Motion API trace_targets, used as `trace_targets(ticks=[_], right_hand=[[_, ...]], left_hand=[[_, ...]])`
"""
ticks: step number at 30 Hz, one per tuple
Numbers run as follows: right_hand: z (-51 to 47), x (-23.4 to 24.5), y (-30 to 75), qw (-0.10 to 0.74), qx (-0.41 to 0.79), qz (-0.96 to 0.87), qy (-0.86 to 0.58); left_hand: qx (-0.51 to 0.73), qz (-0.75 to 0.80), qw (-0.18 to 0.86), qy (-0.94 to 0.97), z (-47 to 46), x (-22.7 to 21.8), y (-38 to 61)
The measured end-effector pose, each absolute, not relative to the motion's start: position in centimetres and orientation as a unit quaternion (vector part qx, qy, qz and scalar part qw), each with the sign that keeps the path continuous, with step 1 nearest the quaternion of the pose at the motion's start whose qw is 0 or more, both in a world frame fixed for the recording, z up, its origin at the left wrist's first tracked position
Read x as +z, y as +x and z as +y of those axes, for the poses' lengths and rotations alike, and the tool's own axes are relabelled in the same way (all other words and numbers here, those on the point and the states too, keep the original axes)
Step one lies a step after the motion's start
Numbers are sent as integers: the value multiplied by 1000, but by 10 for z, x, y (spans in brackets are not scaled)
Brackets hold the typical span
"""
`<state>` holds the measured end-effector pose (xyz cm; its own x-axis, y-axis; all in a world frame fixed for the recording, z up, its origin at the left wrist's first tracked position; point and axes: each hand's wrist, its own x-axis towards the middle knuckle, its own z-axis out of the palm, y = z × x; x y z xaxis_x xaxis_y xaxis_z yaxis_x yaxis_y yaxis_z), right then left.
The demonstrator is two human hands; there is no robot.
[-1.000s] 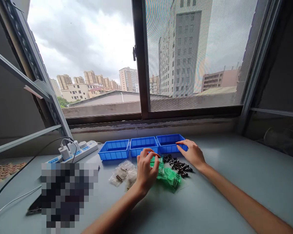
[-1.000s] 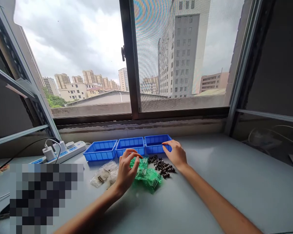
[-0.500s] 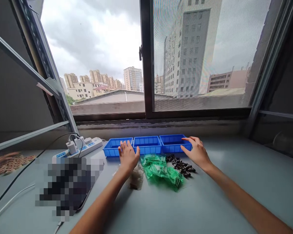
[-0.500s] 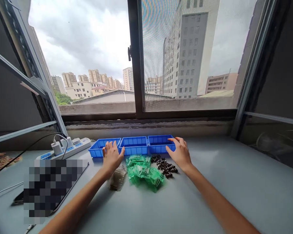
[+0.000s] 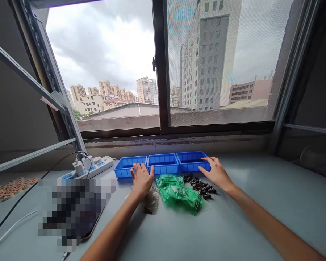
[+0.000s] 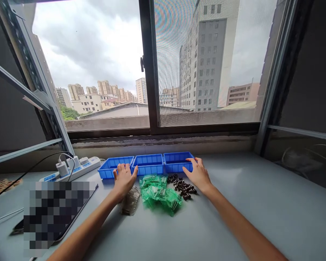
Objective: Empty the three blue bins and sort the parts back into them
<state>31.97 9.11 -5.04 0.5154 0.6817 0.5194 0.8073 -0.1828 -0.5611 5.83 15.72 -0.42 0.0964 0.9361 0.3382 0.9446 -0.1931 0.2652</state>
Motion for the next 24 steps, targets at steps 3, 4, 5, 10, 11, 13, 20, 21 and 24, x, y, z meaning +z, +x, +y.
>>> trace_targets(ticks=[3,4,5,10,11,13,20,21,24], right_hand=[[88,-48,317,398,-124,-482,-771],[87,-46,316,392,-148,-483,-769],[85,-43,315,389,-170,-488,-762],[78,-28,309,408,-132,-571,-700],[77,-27,307,405,-104,-588,-692],[77,-27,303,390,-57,-619,-680],[78,-36,290,318,8,-677,-664],[78,-35,290,319,6,-673,-667],[79,-33,293,363,-25,-631,-685]], left_hand=[[-218,-635,12,-741,159,-5,58],[-218,-634,14,-742,160,-5,58],[-217,-633,17,-743,160,-5,57],[-267,-623,44,-734,163,-9,58],[-293,-605,59,-738,163,-9,59],[-346,-537,93,-764,159,-10,62],[-381,-281,155,-867,134,-15,80],[-379,-274,158,-870,132,-16,82],[-381,-309,163,-856,138,-18,80]])
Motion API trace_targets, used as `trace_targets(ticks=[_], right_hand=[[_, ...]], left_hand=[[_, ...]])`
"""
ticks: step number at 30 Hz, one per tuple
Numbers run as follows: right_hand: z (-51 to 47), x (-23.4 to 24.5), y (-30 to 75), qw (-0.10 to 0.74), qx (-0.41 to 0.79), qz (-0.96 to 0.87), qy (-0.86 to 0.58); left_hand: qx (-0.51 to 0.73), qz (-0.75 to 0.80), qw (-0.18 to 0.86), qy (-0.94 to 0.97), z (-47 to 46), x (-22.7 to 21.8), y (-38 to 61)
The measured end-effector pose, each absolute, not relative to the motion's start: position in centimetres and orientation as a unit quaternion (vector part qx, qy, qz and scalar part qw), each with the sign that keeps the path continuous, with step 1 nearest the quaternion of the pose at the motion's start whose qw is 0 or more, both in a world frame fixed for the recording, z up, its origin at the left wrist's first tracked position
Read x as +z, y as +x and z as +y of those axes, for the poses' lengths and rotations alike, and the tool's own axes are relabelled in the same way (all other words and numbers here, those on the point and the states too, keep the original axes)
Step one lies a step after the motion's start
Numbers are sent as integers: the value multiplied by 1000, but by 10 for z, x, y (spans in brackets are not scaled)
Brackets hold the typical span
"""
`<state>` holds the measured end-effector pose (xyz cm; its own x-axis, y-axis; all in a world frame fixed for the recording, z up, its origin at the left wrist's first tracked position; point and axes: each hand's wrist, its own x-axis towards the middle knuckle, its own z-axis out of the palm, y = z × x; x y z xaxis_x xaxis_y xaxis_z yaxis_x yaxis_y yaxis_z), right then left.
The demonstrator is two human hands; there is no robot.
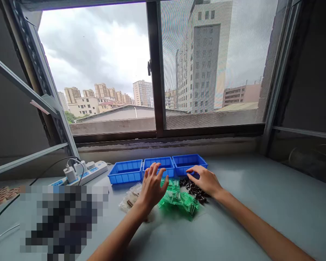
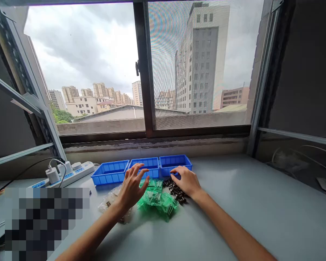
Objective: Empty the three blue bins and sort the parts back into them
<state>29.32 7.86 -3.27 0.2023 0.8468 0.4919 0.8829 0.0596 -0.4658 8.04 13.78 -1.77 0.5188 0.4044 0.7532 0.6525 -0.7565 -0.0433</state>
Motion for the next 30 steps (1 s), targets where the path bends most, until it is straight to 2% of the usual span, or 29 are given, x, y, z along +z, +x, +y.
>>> trace_targets(ticks=[4,6,12,25,30], right_hand=[[87,-36,310,463,-123,-535,-696],[94,-42,321,489,-133,-495,-706],[105,-57,337,477,-32,-482,-734],[105,-53,337,496,-13,-483,-722],[105,-55,338,502,-17,-488,-714]], left_hand=[[-363,-431,140,-815,157,-20,69],[-331,-481,116,-803,166,-23,65],[-273,-508,92,-812,171,-28,62],[-253,-491,80,-830,169,-18,60],[-303,-507,97,-801,174,-20,57]])
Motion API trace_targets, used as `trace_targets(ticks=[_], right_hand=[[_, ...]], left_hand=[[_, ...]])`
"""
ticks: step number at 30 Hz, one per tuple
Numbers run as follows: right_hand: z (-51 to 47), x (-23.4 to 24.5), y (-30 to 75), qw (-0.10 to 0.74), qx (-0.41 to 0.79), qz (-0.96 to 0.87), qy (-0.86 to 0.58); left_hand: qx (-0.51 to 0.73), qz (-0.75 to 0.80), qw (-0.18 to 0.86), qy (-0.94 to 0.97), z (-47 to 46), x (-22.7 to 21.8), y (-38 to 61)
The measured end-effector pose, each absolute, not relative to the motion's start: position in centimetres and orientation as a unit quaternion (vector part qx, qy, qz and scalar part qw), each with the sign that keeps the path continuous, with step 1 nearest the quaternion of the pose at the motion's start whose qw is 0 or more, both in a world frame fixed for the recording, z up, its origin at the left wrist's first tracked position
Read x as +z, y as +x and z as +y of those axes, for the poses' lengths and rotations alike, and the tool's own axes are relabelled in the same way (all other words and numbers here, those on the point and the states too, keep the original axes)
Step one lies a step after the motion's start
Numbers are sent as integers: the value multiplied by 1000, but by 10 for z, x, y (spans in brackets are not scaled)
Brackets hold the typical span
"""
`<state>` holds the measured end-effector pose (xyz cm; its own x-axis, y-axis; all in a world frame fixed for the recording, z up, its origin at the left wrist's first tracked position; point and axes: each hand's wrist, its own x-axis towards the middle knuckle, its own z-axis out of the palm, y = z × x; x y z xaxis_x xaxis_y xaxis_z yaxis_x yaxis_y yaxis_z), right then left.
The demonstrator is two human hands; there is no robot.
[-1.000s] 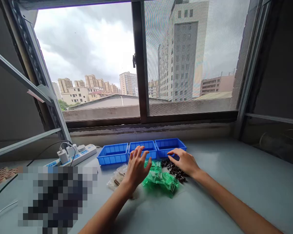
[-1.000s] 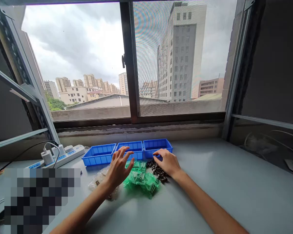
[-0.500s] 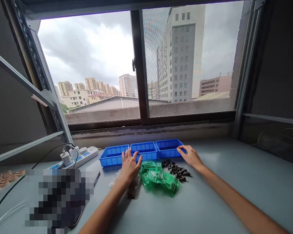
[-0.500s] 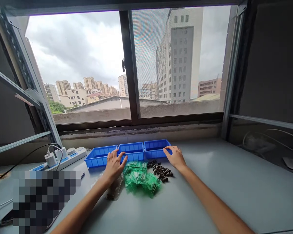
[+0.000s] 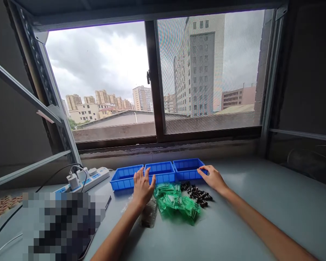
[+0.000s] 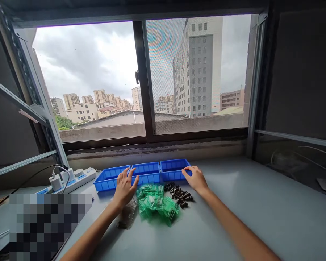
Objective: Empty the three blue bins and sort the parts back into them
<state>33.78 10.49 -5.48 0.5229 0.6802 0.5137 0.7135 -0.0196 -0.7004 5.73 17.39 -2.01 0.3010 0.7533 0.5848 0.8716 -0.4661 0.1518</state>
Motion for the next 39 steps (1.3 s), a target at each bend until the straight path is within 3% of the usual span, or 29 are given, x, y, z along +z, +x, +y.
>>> trace_targets(ticks=[11,23,30,35,39], right_hand=[[106,-56,337,510,-12,-494,-704],[105,-56,336,497,-11,-483,-721],[102,-55,325,473,-51,-433,-766],[92,-40,317,497,-152,-509,-686],[81,-27,304,433,-80,-608,-661]], left_hand=[[-400,-528,81,-745,198,-35,48],[-326,-577,62,-746,194,-25,46],[-352,-572,76,-737,196,-29,44],[-397,-558,89,-723,192,-24,47],[-430,-465,96,-768,172,-15,57]])
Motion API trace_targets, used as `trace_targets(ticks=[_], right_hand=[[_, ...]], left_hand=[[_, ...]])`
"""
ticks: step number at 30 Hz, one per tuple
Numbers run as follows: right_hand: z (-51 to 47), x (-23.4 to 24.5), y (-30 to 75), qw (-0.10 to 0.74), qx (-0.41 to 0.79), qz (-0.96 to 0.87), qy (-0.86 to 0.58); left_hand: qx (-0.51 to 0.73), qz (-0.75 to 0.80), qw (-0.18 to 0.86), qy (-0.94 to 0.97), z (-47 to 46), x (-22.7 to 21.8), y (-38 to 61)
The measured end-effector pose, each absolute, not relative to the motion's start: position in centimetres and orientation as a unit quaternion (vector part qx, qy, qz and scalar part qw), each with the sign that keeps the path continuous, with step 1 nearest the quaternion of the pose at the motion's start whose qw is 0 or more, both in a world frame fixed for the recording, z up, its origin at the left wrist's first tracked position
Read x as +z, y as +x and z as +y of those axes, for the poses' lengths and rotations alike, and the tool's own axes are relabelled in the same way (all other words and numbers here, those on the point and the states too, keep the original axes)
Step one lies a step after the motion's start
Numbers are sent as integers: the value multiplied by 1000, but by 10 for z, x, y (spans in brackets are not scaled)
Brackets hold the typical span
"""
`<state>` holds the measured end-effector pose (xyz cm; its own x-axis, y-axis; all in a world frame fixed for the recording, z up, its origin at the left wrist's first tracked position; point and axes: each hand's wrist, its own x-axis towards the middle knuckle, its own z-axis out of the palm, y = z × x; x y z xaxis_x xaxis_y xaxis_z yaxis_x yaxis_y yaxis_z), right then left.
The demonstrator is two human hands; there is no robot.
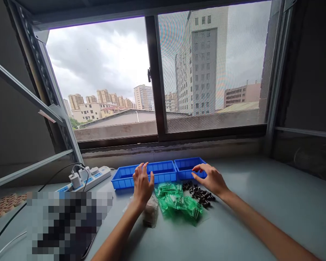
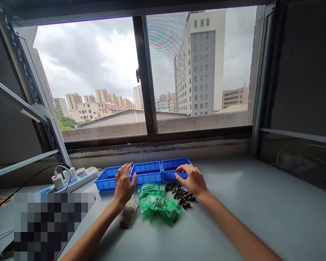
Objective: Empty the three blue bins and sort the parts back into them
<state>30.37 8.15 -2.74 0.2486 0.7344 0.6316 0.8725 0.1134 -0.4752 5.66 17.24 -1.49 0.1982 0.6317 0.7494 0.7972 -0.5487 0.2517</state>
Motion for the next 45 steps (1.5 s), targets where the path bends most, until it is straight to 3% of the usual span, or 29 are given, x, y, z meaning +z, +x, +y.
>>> trace_targets(ticks=[7,16,25,30,36,45], right_hand=[[78,-34,290,333,12,-665,-668],[82,-41,288,319,18,-633,-705],[84,-48,284,392,35,-616,-683],[83,-41,280,489,42,-577,-653],[75,-25,260,593,218,-529,-567],[67,-16,243,615,387,-485,-488]], left_hand=[[-390,-208,159,-883,129,-18,82],[-442,-125,125,-879,111,-27,94],[-483,-208,30,-850,108,-29,100],[-513,-227,-9,-828,108,-27,98],[-512,-251,-18,-821,105,-29,101],[-462,-324,-20,-826,108,-32,100]])
